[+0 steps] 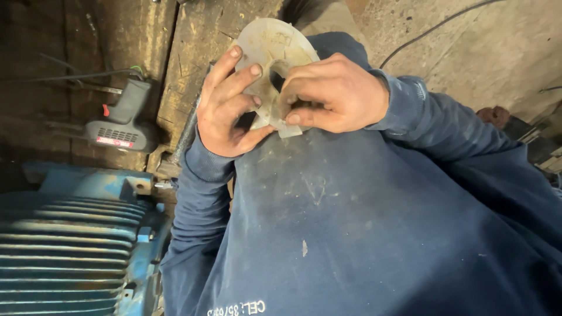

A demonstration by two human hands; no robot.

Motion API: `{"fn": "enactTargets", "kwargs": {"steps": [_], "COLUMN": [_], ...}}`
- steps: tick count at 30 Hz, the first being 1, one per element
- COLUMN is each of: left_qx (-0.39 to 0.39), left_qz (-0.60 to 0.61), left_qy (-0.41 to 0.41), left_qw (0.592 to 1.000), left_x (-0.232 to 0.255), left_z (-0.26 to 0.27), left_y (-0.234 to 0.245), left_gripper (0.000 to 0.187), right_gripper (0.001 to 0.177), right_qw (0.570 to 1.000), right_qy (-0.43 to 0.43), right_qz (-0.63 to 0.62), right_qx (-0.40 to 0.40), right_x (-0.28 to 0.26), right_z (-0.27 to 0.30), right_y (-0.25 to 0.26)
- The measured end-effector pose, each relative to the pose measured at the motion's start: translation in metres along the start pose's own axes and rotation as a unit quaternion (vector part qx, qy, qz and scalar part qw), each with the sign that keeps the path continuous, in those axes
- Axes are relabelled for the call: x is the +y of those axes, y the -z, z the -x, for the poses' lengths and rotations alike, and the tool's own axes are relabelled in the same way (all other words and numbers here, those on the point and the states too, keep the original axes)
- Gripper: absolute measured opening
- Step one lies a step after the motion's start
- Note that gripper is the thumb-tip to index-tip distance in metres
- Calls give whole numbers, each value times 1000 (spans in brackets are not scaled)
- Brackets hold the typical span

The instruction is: The person removes a white plastic impeller from a blue electric motor using a hammer and a wrench. They then use pliers to trim and shape the impeller blades on a workbench.

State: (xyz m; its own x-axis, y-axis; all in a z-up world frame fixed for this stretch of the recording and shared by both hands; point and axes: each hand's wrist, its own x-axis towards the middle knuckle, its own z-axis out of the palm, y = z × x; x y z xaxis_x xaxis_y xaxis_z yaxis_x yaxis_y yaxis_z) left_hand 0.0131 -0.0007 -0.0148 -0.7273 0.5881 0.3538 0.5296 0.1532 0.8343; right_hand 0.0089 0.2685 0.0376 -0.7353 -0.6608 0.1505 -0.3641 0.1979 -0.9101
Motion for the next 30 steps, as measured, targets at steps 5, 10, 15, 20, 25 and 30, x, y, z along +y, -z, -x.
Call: {"fn": "enactTargets", "kwargs": {"steps": [5, 10, 15, 20, 25, 30], "left_qx": [6, 31, 48, 41, 23, 6], "left_qz": [-5, -16, -22, -17, -33, -68], "left_qy": [14, 31, 40, 36, 35, 49], "left_qw": [1000, 999, 998, 998, 999, 996], "left_x": [5, 4, 3, 2, 6, 13], "left_z": [-5, -3, -1, -1, -9, -18], "left_y": [1, 0, 1, 2, 11, 19], "left_gripper": [49, 50, 54, 54, 48, 46], "right_gripper": [17, 18, 22, 21, 19, 13], "right_qw": [992, 986, 975, 984, 985, 984], "right_qy": [-88, -127, -145, -129, -125, -129], "right_qz": [-82, -104, -166, -105, -112, -124], "right_qx": [-44, -37, -31, -61, -31, -25], "right_x": [0, 9, -1, 3, 5, 16], "right_z": [-6, -4, -13, -12, -13, -7], "right_y": [2, -2, 3, 7, 4, 1]}}
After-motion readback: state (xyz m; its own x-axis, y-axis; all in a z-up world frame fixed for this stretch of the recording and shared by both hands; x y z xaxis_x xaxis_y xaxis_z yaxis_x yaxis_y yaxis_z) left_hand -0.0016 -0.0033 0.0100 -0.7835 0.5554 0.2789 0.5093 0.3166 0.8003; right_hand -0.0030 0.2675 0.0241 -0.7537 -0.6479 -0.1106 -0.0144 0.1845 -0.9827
